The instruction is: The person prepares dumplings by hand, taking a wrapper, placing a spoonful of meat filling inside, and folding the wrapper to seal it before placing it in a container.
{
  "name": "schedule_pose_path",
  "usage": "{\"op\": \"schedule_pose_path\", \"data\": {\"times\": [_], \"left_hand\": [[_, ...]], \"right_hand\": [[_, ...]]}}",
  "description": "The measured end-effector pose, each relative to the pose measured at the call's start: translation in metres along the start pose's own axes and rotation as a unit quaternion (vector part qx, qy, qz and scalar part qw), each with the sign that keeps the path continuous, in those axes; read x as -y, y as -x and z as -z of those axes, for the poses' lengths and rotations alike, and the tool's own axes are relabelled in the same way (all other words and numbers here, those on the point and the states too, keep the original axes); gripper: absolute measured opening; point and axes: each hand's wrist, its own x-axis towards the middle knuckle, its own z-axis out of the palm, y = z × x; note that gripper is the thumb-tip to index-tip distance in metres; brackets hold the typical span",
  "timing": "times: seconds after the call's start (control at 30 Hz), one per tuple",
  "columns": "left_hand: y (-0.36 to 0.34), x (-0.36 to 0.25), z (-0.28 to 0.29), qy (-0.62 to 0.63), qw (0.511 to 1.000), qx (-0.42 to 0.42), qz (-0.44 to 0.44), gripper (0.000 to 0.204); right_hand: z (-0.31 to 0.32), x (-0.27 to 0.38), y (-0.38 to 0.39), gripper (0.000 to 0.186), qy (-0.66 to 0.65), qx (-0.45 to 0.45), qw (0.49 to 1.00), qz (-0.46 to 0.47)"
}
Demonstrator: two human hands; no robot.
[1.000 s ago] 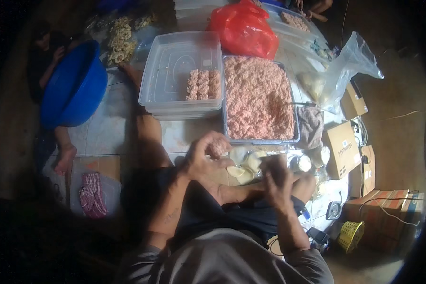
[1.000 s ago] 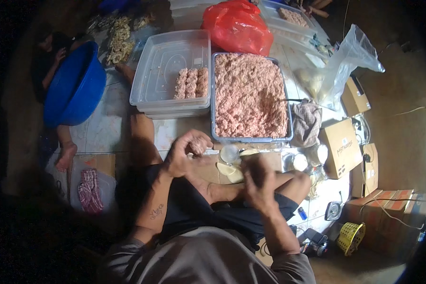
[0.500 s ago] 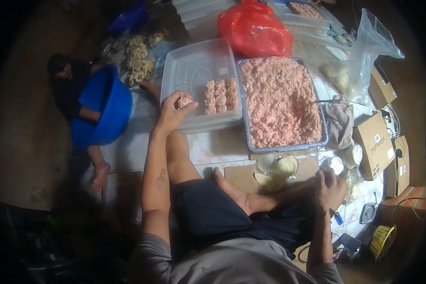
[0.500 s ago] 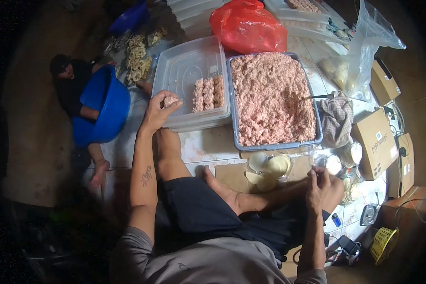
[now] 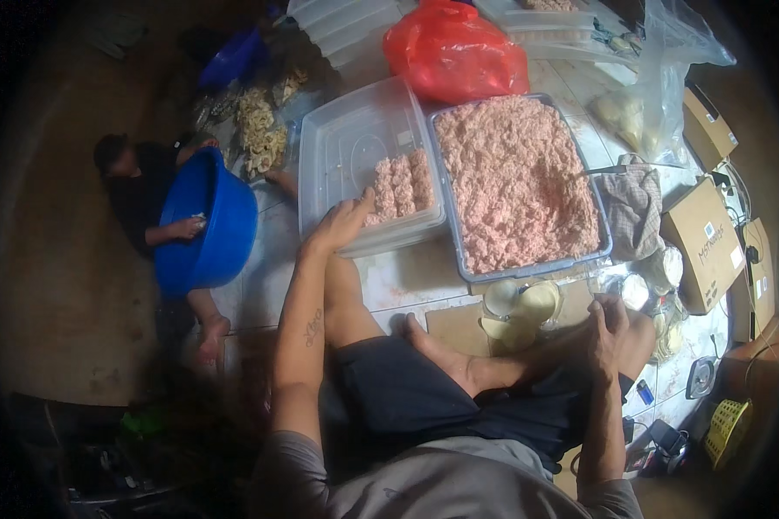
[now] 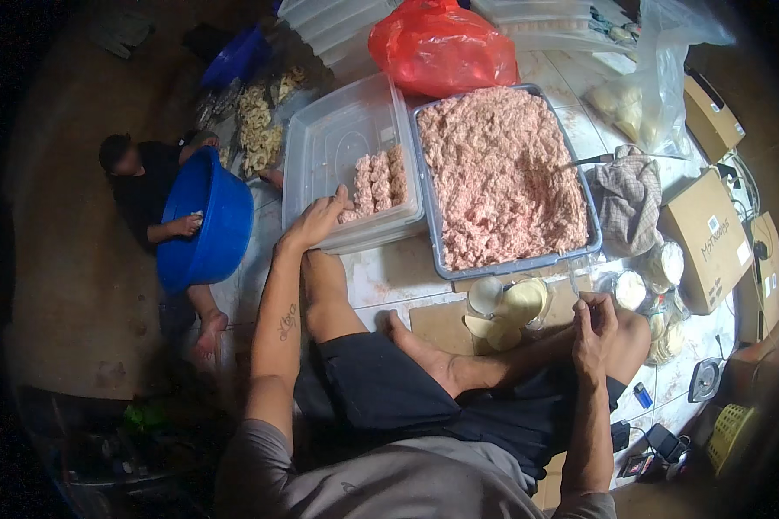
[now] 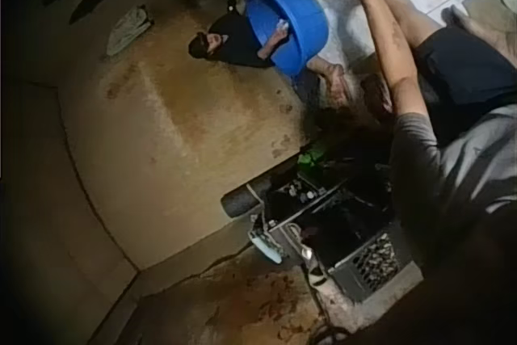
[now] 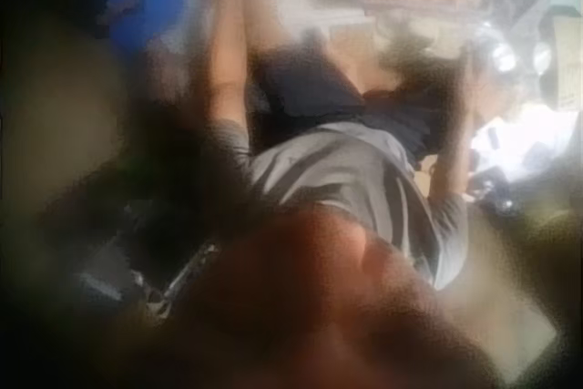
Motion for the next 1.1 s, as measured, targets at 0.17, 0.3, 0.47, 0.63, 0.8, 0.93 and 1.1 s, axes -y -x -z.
{"op": "schedule_pose_path", "data": {"times": [0.17, 0.3, 0.47, 0.63, 0.8, 0.93, 1.1], "left_hand": [[-0.009, -0.032, 0.002, -0.077, 0.996, 0.023, 0.034, 0.073], [-0.046, -0.022, 0.007, -0.201, 0.962, -0.112, -0.148, 0.064], [-0.089, -0.056, -0.006, -0.072, 0.984, -0.118, -0.113, 0.076], [-0.082, -0.097, -0.009, -0.148, 0.989, -0.013, 0.029, 0.080], [-0.077, -0.092, -0.021, -0.078, 0.993, -0.034, -0.078, 0.084], [-0.071, -0.104, -0.012, -0.185, 0.979, -0.049, 0.066, 0.092], [0.000, -0.193, 0.002, -0.272, 0.946, 0.094, -0.146, 0.088]], "right_hand": [[0.005, -0.004, 0.003, 0.006, 0.022, -0.012, 0.999, 0.027], [-0.004, -0.001, 0.001, 0.006, 0.028, -0.005, 1.000, 0.002], [0.000, -0.002, -0.002, 0.005, 0.032, -0.028, 0.999, 0.010], [0.005, -0.020, -0.006, 0.006, -0.038, -0.027, 0.998, -0.043], [0.010, -0.029, -0.013, 0.008, -0.087, -0.014, 0.994, -0.065], [0.011, -0.023, -0.012, 0.007, -0.163, -0.001, 0.982, -0.092], [0.010, -0.028, -0.005, 0.009, -0.179, -0.033, 0.979, -0.094]]}}
